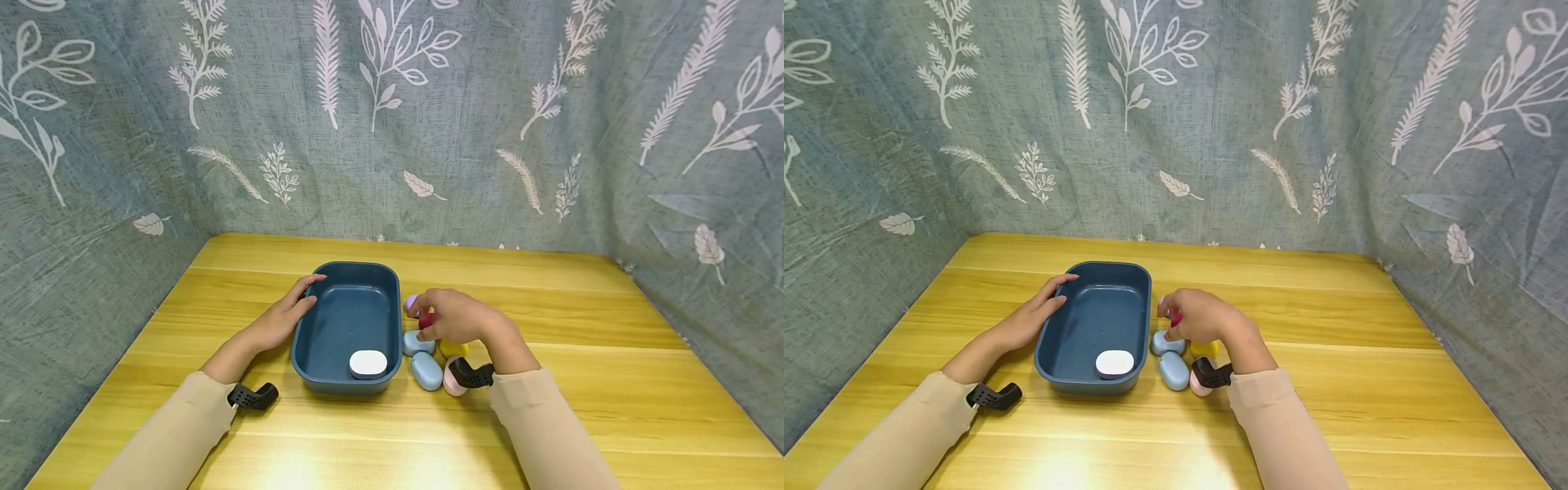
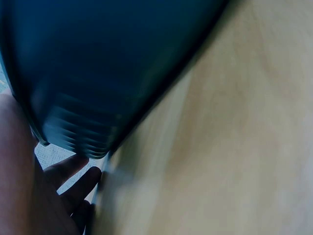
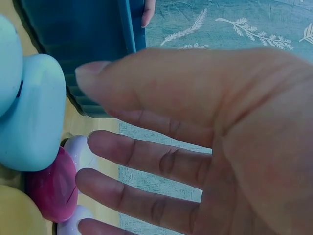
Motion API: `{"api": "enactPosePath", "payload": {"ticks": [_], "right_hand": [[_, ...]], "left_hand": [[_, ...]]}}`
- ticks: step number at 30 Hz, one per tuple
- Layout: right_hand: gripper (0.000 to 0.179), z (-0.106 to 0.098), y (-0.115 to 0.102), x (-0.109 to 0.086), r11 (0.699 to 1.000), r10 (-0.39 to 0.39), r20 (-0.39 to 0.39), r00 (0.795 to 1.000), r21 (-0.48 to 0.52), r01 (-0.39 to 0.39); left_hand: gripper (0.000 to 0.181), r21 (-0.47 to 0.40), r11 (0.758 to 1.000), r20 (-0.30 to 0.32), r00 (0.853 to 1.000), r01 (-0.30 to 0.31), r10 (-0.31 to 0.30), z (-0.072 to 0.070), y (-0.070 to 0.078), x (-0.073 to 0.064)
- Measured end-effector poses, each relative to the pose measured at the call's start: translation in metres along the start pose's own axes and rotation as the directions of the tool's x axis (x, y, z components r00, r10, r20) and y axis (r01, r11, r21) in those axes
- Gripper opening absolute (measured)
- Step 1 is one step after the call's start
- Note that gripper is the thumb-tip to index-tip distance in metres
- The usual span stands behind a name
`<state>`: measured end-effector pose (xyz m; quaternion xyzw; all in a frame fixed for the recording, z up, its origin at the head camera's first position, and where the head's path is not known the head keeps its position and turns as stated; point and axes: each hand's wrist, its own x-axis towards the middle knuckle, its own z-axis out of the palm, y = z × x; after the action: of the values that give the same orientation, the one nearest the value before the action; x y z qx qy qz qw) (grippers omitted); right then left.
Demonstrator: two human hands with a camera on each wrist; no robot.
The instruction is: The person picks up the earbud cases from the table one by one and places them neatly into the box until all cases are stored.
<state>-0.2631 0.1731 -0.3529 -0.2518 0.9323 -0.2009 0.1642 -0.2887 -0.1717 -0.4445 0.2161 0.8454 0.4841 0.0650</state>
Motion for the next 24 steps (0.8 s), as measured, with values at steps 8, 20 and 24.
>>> {"api": "enactPosePath", "payload": {"ticks": [8, 20, 24], "right_hand": [[0.037, 0.0039, -0.0033, 0.0006, 0.998, 0.046, 0.025, 0.999, -0.032, -0.045], [0.034, 0.0091, -0.0045, 0.0016, 0.993, 0.063, 0.037, 0.997, -0.105, -0.059], [0.034, 0.0102, -0.0045, 0.0019, 0.991, 0.06, 0.043, 0.997, -0.12, -0.054]], "left_hand": [[0.044, -0.003, 1.0, 0.002, 1.0, -0.003, 0.003, 0.0003, 0.0013, -0.0013], [0.044, 0.011, 1.0, 0.0, 1.0, -0.007, 0.007, -0.0002, 0.0002, 0.0006], [0.044, 0.012, 1.0, 0.001, 1.0, -0.002, 0.002, -0.0001, 0.0001, 0.0002]]}}
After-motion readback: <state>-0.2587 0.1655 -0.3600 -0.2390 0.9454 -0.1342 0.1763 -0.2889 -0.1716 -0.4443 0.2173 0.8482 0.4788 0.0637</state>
